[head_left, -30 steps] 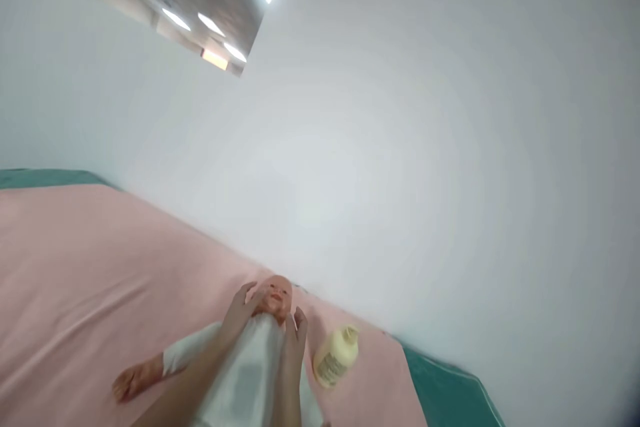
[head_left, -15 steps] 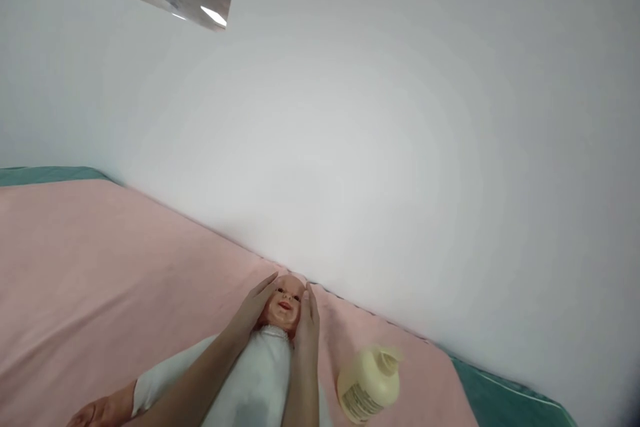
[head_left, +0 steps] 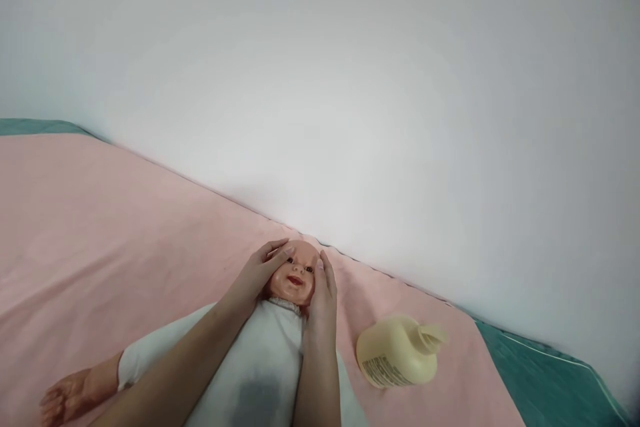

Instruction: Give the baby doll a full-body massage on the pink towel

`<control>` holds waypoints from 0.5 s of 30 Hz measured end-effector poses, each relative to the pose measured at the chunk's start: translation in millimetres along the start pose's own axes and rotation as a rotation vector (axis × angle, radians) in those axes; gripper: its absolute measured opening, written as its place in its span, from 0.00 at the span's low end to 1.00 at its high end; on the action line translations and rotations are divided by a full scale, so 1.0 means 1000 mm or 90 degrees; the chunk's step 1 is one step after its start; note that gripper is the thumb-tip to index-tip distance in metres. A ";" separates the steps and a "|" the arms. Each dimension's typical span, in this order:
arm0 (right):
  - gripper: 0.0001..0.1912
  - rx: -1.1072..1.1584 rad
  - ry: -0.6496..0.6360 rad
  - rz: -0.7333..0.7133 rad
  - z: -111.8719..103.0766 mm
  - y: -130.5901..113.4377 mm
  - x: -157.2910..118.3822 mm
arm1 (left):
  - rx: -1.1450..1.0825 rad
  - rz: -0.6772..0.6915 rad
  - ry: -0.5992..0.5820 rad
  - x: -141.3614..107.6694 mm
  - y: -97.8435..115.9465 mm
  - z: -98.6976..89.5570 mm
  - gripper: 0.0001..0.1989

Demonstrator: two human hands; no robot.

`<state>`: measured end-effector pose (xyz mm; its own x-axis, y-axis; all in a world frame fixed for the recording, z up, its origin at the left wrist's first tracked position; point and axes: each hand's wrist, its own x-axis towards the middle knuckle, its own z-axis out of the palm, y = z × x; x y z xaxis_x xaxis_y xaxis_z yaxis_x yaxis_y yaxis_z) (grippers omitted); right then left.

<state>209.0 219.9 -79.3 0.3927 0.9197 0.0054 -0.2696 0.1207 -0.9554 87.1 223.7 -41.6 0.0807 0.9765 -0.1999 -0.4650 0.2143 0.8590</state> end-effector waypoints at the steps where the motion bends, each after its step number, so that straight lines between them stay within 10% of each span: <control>1: 0.31 0.008 0.003 0.015 0.001 -0.001 -0.001 | 0.025 0.018 0.001 0.000 0.000 0.000 0.30; 15: 0.31 0.040 0.029 0.096 0.009 -0.012 -0.009 | 0.299 0.107 0.097 0.002 0.005 0.007 0.22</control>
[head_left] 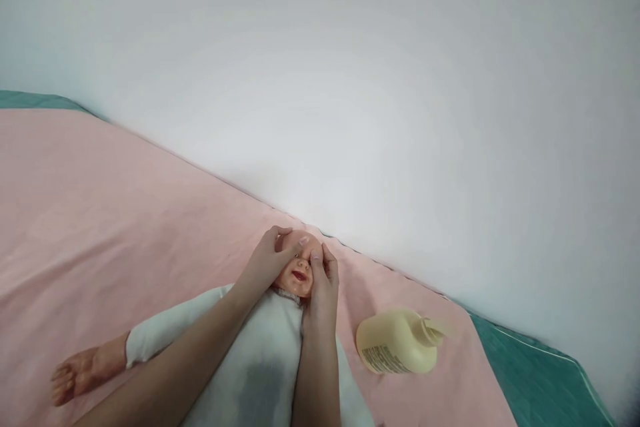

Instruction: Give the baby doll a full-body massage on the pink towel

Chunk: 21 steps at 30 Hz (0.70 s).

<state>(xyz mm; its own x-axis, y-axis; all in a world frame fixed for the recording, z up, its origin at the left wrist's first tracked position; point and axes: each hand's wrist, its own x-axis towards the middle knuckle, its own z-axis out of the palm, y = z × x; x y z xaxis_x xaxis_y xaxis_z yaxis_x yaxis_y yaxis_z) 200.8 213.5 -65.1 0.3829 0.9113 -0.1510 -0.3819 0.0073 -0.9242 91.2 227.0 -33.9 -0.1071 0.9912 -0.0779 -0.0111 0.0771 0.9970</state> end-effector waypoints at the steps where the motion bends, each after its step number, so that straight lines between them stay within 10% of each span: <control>1: 0.31 -0.003 0.004 -0.001 0.000 0.000 0.000 | 0.021 -0.001 -0.001 0.001 0.001 0.000 0.22; 21: 0.25 0.038 0.011 0.000 -0.003 0.005 0.005 | -0.097 0.027 -0.025 0.003 -0.012 -0.003 0.19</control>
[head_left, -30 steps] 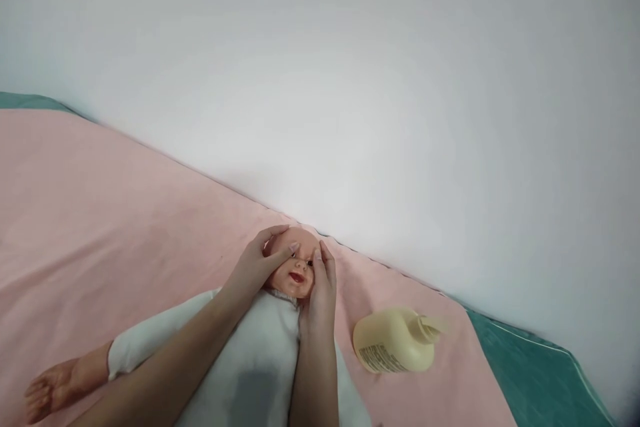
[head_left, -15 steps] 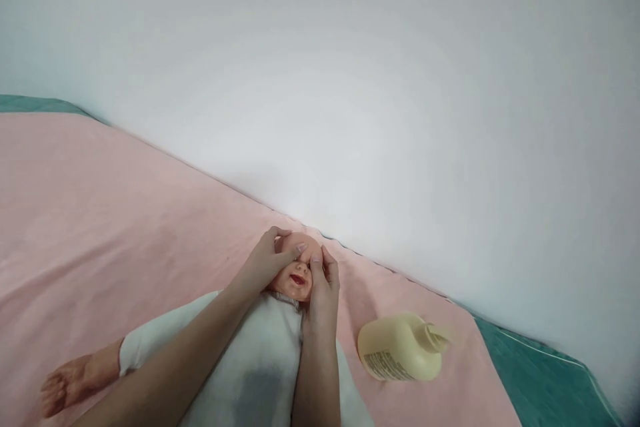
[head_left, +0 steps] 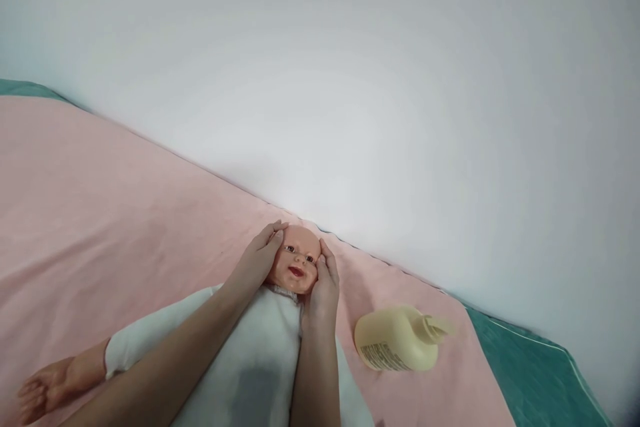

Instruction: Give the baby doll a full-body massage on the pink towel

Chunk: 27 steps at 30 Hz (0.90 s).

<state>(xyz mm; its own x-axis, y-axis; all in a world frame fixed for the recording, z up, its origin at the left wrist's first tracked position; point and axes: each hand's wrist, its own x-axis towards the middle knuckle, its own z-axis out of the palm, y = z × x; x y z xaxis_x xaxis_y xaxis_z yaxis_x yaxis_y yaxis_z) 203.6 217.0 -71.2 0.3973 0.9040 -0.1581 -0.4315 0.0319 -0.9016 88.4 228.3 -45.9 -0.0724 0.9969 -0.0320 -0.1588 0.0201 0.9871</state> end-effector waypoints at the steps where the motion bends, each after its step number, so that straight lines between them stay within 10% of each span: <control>1: 0.25 -0.006 -0.004 -0.004 0.001 -0.002 -0.001 | -0.001 0.005 -0.011 0.000 0.000 0.000 0.20; 27: 0.23 0.052 -0.007 0.031 -0.001 -0.007 -0.003 | -0.019 -0.021 -0.012 0.004 -0.007 -0.003 0.19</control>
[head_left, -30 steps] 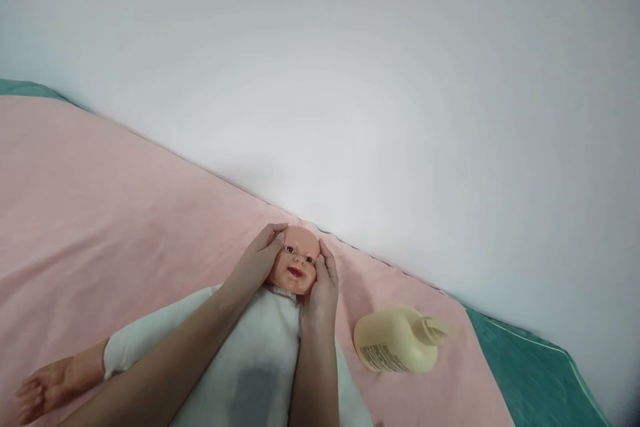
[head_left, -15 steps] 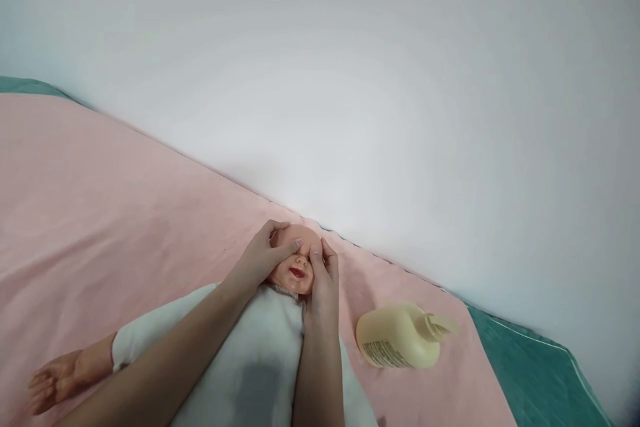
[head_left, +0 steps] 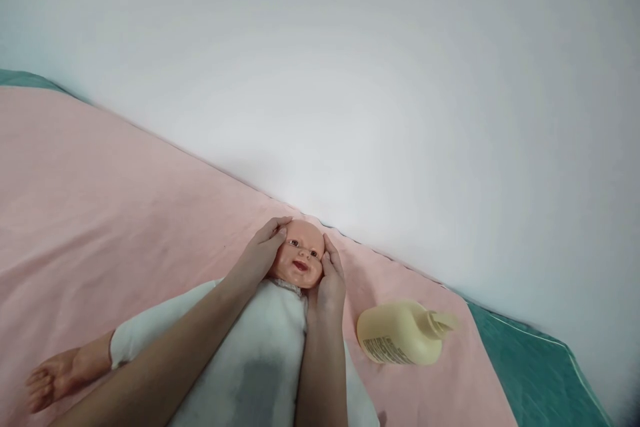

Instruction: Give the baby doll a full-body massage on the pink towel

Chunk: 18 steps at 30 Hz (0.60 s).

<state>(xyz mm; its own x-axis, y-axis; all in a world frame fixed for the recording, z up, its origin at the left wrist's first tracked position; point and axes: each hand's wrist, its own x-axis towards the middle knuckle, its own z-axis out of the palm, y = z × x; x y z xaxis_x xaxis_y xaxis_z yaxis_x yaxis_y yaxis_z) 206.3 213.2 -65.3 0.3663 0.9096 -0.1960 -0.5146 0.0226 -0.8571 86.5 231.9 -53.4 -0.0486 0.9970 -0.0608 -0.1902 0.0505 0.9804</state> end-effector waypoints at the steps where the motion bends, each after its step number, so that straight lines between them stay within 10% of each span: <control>1: 0.24 -0.005 -0.003 -0.009 0.000 0.000 0.000 | -0.001 0.004 0.004 0.000 -0.001 0.000 0.20; 18: 0.28 -0.114 -0.032 -0.056 -0.003 0.003 0.000 | 0.086 -0.001 -0.001 -0.005 0.010 0.000 0.24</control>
<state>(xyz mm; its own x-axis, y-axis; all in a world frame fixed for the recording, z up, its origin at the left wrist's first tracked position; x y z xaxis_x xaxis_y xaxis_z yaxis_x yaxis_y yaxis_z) 206.8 212.4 -69.5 0.3620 0.9271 -0.0967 -0.3353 0.0327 -0.9415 85.3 227.5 -43.5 -0.0467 0.9970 -0.0623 -0.0558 0.0596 0.9967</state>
